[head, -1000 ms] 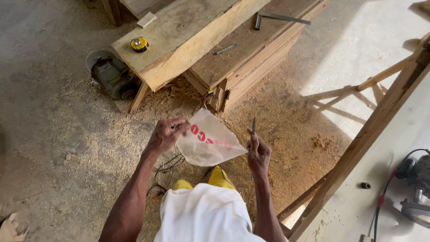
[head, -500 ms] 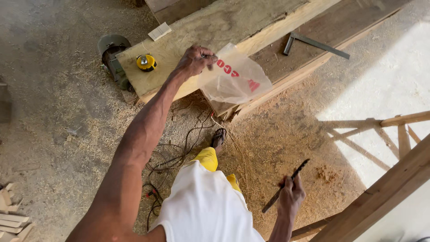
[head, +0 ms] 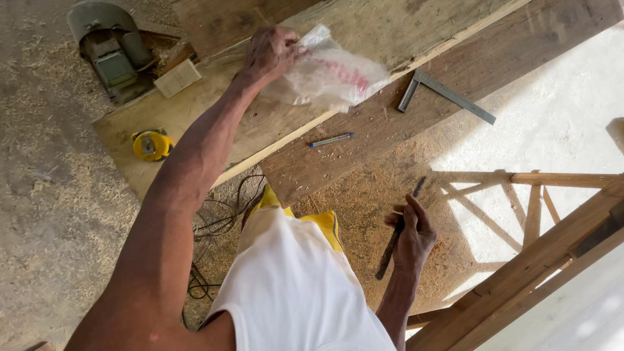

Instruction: The person retrieves a plastic bag from a shelf, cuts it open with a knife, and removes small metal hardware pieces. They then unwrap the pieces from protective plastic and inspect them on a workbench.

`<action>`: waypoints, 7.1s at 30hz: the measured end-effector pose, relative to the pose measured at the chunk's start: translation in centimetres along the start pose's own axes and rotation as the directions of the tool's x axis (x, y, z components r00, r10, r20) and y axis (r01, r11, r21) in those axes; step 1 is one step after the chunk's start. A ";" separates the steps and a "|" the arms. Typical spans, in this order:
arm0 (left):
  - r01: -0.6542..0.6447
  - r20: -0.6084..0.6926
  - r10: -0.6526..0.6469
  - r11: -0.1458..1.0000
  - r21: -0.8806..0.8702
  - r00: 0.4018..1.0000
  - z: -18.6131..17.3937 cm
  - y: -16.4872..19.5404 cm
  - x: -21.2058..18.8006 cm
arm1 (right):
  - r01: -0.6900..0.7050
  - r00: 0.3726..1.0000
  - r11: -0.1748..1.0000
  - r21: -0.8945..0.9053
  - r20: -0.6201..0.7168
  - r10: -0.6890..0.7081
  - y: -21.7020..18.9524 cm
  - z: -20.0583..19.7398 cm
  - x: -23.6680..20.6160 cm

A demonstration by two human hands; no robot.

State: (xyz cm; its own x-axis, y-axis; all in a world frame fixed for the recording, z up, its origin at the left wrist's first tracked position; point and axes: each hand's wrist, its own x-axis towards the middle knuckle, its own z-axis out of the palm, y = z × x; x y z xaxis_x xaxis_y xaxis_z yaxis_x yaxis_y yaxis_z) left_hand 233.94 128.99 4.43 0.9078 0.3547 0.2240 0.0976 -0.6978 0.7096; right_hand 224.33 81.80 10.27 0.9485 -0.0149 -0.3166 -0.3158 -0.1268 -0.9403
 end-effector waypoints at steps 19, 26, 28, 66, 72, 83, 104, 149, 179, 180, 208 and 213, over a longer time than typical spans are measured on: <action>0.219 -0.535 -0.202 0.975 -0.033 0.820 3.1 12.6 -14.7 | 0.461 0.795 0.836 0.297 0.280 -0.538 -1.0 14.8 19.9; 0.550 -0.149 -0.794 0.529 -0.646 0.589 6.3 14.0 -18.0 | 0.564 0.777 0.822 0.083 0.284 -0.562 0.1 16.8 16.8; 0.516 -0.100 -0.766 0.517 -0.683 0.635 6.9 14.2 -18.0 | 0.568 0.780 0.822 0.035 0.295 -0.552 -0.4 16.8 16.3; 0.145 -0.432 -0.131 0.989 0.000 0.892 0.7 11.6 -15.4 | 0.840 0.503 0.538 0.065 0.276 -0.819 -6.4 19.7 22.5; 0.299 -0.220 -0.251 0.927 0.225 0.943 3.9 8.2 -9.9 | 0.611 0.483 0.667 0.425 0.467 -0.741 -7.1 23.9 20.2; 0.305 -0.250 -0.232 0.899 0.313 0.940 1.6 9.1 -10.3 | 0.494 0.545 0.859 0.133 0.722 -0.426 -7.6 22.2 19.3; -0.197 0.246 0.151 0.965 0.173 0.957 -3.6 -3.7 2.6 | 0.771 0.356 0.610 -0.181 0.918 -0.177 -16.9 24.7 20.8; 0.437 0.684 -0.353 0.898 0.055 0.638 -7.1 -3.1 7.4 | 0.824 0.359 0.566 -0.020 0.791 -0.496 -11.2 35.0 19.5; 0.366 0.632 -0.305 0.930 0.037 0.712 -6.6 -2.8 7.7 | 0.907 0.238 0.420 0.004 0.820 -0.520 -10.9 35.6 19.8; 0.372 0.643 -0.309 0.927 0.040 0.701 -6.6 -2.8 7.8 | 0.912 0.226 0.411 0.012 0.820 -0.525 -10.8 35.7 19.9; 0.453 0.636 -0.337 0.891 -0.021 0.694 -6.5 -2.8 8.1 | 0.883 0.248 0.464 0.068 0.771 -0.587 -9.3 35.1 22.3; 0.396 0.662 -0.305 0.918 0.012 0.685 -6.2 -3.7 8.0 | 0.894 0.255 0.447 0.025 0.793 -0.554 -9.7 35.9 21.7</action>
State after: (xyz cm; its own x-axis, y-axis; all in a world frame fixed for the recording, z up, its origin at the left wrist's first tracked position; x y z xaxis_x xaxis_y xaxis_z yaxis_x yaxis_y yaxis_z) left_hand 238.33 138.29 7.70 0.8621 0.0437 -0.5049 0.4545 -0.5075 0.7321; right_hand 246.99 118.31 8.02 0.3957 0.8527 0.3410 0.7065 -0.0454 -0.7063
